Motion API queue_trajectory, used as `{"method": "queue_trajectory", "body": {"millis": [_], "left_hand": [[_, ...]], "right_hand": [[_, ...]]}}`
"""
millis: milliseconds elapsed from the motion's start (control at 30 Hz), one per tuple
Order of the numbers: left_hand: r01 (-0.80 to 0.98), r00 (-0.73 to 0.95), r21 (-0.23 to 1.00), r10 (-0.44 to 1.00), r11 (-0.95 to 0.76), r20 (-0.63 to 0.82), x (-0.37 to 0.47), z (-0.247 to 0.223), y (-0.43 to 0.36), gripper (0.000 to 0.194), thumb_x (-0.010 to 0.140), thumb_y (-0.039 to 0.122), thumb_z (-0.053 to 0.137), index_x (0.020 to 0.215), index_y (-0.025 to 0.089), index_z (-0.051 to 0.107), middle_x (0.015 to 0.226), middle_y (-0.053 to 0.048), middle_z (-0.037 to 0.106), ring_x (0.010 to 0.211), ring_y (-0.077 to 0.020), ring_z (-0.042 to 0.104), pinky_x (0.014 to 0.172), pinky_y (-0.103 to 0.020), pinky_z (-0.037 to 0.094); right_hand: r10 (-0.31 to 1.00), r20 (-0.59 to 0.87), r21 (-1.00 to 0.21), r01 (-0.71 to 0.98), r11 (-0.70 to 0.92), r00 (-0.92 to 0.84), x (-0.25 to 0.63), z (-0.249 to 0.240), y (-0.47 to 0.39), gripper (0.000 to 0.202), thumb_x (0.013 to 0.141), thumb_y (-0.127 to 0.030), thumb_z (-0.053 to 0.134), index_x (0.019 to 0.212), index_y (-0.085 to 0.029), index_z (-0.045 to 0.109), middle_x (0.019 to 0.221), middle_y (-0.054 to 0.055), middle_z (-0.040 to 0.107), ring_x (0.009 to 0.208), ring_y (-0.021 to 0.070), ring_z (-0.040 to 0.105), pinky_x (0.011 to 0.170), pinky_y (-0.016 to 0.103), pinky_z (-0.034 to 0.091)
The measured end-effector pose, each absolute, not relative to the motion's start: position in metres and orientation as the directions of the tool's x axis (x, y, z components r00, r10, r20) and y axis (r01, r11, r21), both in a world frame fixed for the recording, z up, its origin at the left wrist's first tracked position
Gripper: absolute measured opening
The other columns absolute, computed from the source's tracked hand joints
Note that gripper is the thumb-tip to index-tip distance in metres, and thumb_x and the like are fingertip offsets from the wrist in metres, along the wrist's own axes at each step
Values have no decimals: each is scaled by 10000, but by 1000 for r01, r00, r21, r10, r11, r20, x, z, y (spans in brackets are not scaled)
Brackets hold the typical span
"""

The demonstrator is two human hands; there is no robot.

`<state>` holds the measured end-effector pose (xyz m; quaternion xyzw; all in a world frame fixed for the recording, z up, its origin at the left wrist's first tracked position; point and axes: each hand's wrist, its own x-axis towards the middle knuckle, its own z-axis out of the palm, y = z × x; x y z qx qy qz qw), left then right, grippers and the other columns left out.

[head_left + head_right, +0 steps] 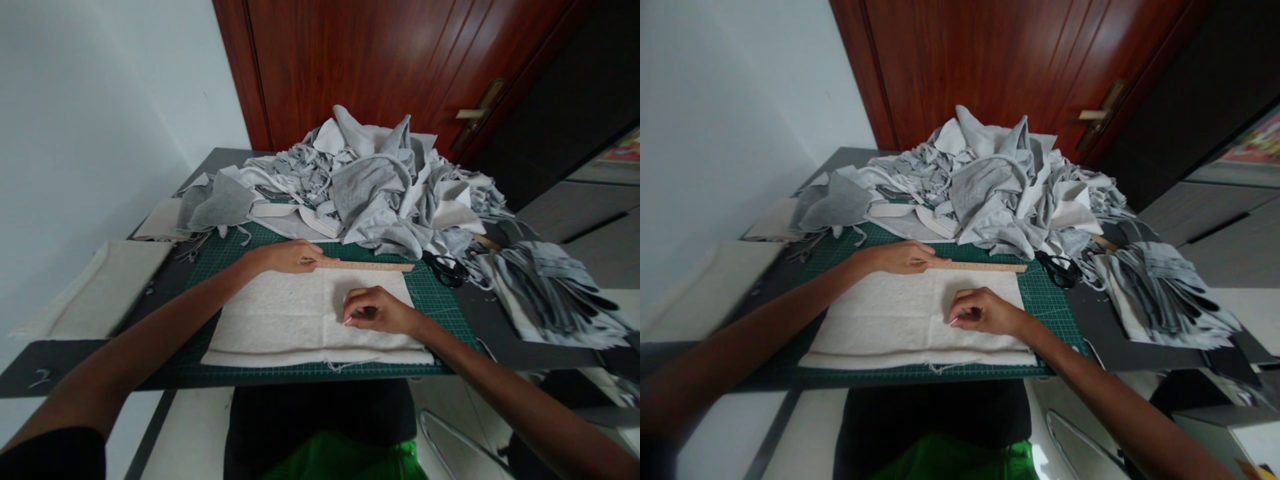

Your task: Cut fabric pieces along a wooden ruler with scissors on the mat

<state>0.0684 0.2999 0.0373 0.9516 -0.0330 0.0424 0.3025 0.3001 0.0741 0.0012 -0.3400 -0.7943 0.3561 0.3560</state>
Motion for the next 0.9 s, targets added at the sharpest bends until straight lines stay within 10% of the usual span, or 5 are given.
{"method": "queue_trajectory", "body": {"millis": [900], "left_hand": [[-86, 992, 724, 5, -685, 123, 67, 27, 295, 341, 1067, 200, 607, 1334, 175, 818, 935, -65, 749, 778, -128, 641, 738, -223, 468]], "right_hand": [[799, 582, -691, 426, 584, -151, 292, 2, 125, 206, 1038, -418, 763, 964, -230, 806, 898, 43, 735, 748, 165, 626, 678, 306, 501]]}}
